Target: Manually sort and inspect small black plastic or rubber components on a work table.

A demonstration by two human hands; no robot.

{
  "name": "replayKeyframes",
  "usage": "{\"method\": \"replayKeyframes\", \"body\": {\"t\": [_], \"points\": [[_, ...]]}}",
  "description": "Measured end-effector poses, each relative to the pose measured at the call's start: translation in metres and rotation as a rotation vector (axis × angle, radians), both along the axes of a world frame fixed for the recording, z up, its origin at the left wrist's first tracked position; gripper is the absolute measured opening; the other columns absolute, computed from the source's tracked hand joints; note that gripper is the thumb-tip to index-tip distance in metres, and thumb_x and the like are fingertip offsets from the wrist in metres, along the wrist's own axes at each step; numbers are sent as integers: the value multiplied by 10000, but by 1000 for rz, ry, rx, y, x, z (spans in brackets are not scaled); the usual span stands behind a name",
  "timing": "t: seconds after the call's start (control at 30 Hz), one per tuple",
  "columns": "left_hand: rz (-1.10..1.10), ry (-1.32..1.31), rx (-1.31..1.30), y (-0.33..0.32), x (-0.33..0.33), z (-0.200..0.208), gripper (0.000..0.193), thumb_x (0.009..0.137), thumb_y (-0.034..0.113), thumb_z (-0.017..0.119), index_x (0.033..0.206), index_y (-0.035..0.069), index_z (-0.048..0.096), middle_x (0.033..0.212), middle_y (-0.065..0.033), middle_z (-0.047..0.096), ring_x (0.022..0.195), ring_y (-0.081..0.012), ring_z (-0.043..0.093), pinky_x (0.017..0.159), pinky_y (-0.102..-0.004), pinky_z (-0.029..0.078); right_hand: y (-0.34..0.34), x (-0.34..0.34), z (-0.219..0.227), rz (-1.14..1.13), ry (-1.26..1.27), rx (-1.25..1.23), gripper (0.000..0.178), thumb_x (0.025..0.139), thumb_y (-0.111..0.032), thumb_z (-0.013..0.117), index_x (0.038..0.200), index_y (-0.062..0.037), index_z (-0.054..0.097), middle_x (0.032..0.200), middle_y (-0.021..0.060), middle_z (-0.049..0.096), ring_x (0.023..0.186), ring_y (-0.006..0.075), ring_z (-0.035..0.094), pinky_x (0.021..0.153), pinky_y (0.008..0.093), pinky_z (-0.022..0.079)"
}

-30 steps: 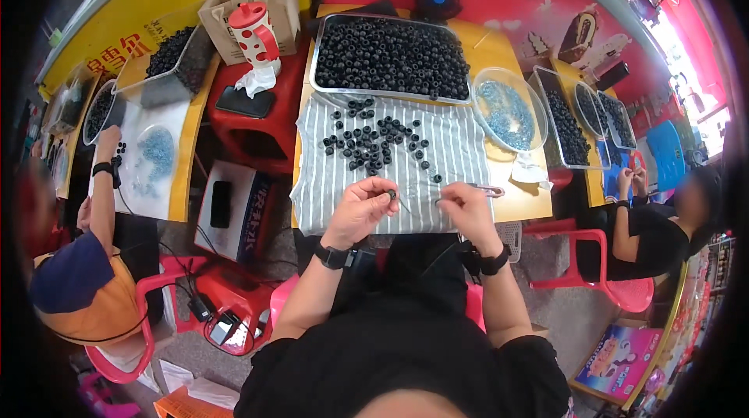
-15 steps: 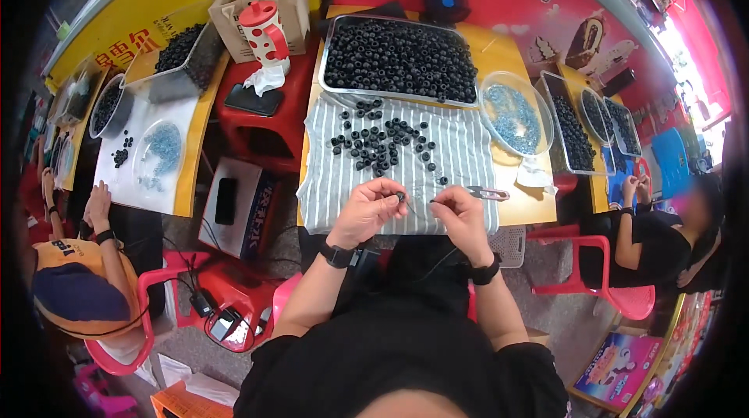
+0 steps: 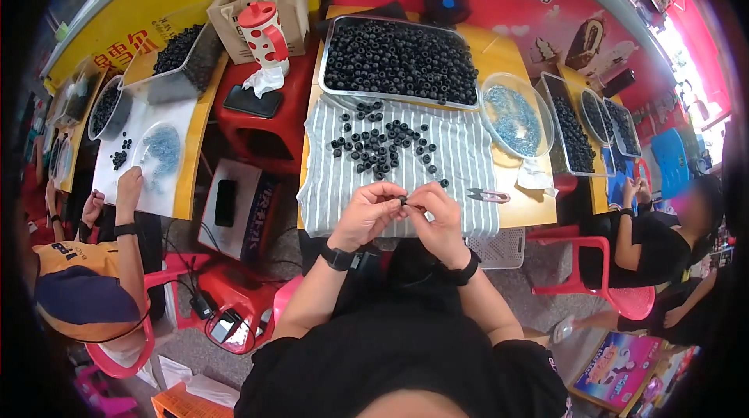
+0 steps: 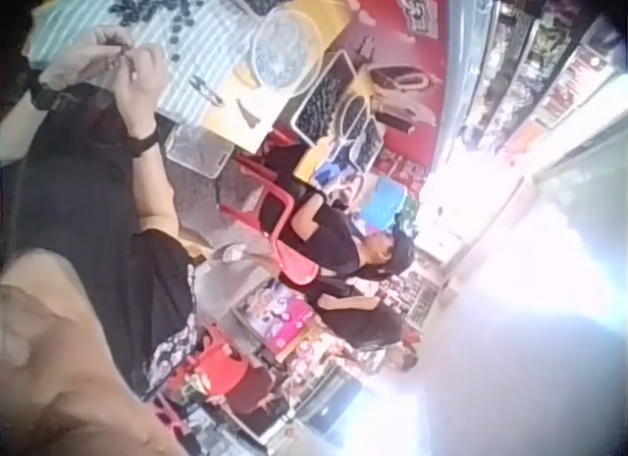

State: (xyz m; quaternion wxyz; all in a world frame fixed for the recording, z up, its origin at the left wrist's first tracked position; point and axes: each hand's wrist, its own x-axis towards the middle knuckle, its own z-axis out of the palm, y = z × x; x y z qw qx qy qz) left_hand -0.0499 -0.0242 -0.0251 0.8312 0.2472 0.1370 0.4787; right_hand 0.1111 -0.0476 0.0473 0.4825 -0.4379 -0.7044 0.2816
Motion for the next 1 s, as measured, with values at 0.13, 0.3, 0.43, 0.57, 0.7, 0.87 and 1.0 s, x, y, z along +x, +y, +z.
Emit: {"method": "replayKeyframes", "body": {"t": [0.13,0.3,0.43,0.57,0.7,0.87,1.0], "points": [[-3,-14,-3,0,0,2,192,894,-31,581,1084,-48,601,966,-116,646,842,-183,645,753,-280,533,3,3,-3,50,11,-28,117,757,89,651,836,13,607,791,78,582,638,142,599,553,250,474],[-36,-6,32,0,-3,-5,251,882,-44,587,1133,-44,589,1012,-125,649,858,-185,647,759,-283,537,5,8,1,123,224,-398,152,745,65,692,873,7,635,744,47,597,676,81,604,565,234,474],[-53,75,10,0,1,18,403,867,-29,612,1259,-31,518,998,-87,638,833,-140,636,733,-246,528,11,23,10,258,125,-470,227,736,23,727,951,-4,663,813,57,654,739,90,625,618,240,489],[-68,118,-40,-4,1,29,497,851,-37,620,1321,-15,460,973,-66,619,787,-126,628,700,-227,521,21,26,4,384,-7,-179,290,726,7,727,1010,-7,671,833,120,682,807,171,681,678,295,520],[-96,82,8,-2,-5,17,512,821,-24,663,1299,-12,481,945,-67,623,725,-128,625,635,-206,516,23,19,3,440,98,-172,185,743,25,684,925,22,655,797,136,675,788,203,695,662,308,535],[-84,79,3,0,-5,9,506,826,6,666,1295,-21,478,1041,-104,633,796,-156,639,652,-232,526,20,16,-1,436,191,-217,122,757,39,653,875,35,624,782,134,664,701,200,678,621,292,527],[-98,41,46,-3,1,13,503,862,42,638,1323,-34,453,1134,-149,610,910,-214,638,752,-277,527,12,40,5,268,41,-195,145,769,15,670,906,27,624,772,98,643,690,150,628,618,278,492]]}}
